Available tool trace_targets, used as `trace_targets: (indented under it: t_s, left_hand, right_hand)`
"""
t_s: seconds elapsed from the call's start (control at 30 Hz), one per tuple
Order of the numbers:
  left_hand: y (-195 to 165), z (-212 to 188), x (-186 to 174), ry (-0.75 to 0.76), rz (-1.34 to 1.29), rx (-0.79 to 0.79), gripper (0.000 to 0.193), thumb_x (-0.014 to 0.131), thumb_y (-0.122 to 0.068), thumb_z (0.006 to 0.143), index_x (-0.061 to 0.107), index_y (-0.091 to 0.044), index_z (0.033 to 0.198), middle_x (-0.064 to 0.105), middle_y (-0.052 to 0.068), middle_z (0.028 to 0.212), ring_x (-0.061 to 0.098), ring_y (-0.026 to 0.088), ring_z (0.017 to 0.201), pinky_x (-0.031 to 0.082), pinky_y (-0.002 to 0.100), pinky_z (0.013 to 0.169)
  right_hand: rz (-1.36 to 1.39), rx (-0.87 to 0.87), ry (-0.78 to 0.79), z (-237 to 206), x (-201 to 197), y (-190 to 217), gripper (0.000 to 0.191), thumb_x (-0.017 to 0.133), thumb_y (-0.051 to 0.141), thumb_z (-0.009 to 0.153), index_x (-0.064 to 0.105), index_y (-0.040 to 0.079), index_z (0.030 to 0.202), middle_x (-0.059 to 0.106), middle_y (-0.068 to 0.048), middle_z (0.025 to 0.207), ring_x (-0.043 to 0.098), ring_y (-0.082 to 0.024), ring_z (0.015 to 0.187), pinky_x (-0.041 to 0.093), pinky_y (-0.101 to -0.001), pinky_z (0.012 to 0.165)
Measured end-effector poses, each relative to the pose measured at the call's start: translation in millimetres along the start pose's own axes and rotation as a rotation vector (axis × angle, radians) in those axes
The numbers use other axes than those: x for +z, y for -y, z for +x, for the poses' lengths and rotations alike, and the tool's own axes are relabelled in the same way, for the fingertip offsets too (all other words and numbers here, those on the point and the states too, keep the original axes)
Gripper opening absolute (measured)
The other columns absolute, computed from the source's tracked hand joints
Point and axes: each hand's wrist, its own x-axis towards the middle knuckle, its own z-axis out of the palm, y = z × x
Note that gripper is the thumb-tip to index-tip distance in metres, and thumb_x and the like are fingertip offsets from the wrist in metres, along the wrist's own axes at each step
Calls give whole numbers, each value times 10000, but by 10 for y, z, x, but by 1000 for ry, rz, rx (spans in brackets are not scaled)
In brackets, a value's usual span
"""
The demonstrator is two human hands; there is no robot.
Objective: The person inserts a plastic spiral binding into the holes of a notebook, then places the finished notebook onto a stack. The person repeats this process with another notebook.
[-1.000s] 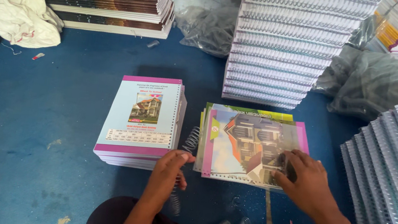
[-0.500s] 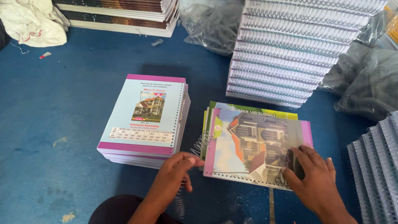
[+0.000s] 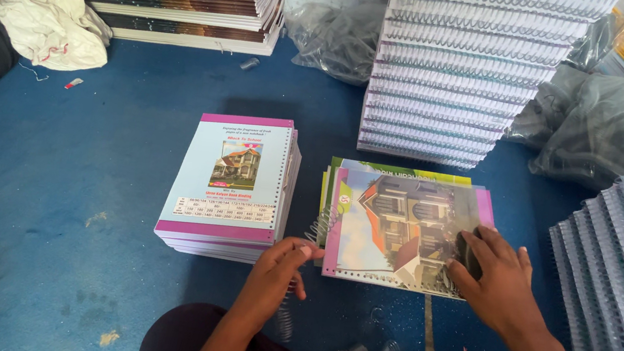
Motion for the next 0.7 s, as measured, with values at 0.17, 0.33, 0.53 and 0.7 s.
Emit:
trace_targets:
  t_s: [0.17, 0.33, 0.53, 0.7]
  left_hand:
    - [-19, -10, 13, -7, 23, -8, 378, 554, -342, 949, 695, -32, 1114, 776, 105, 1135, 594, 106, 514, 519, 255, 523]
    - [-32, -16, 21, -22, 65, -23, 389, 556, -356, 945, 710, -42, 1117, 779, 98, 1129, 591, 104, 510, 524, 252, 532]
    - [0, 3, -18, -29, -1, 5, 375, 560, -332, 937, 698, -23, 1098, 778, 96, 1133, 584, 116, 506, 515, 254, 520]
    - [-76, -6, -129, -69, -13, 36, 364, 561, -301, 954, 706, -24, 1142, 620, 48, 846, 509, 107, 519, 420, 249, 495]
  right_hand:
    - [-7, 34, 62, 12, -11, 13, 673, 537, 549, 910, 487, 197, 1481, 360, -126, 1592, 304, -293, 1502, 78, -613, 1234]
    - [2, 34, 65, 8, -24, 21, 672, 534, 547, 912, 485, 196, 1483, 362, -126, 1594, 305, -293, 1501, 73, -614, 1238]
    - [7, 25, 39, -13, -68, 82, 666, 535, 547, 911, 495, 194, 1474, 371, -131, 1576, 333, -304, 1488, 74, -600, 1244]
    - [26, -72, -206, -79, -249, 156, 612, 650, 464, 901, 590, 85, 1377, 436, -207, 1512, 379, -403, 1423, 195, -587, 1188]
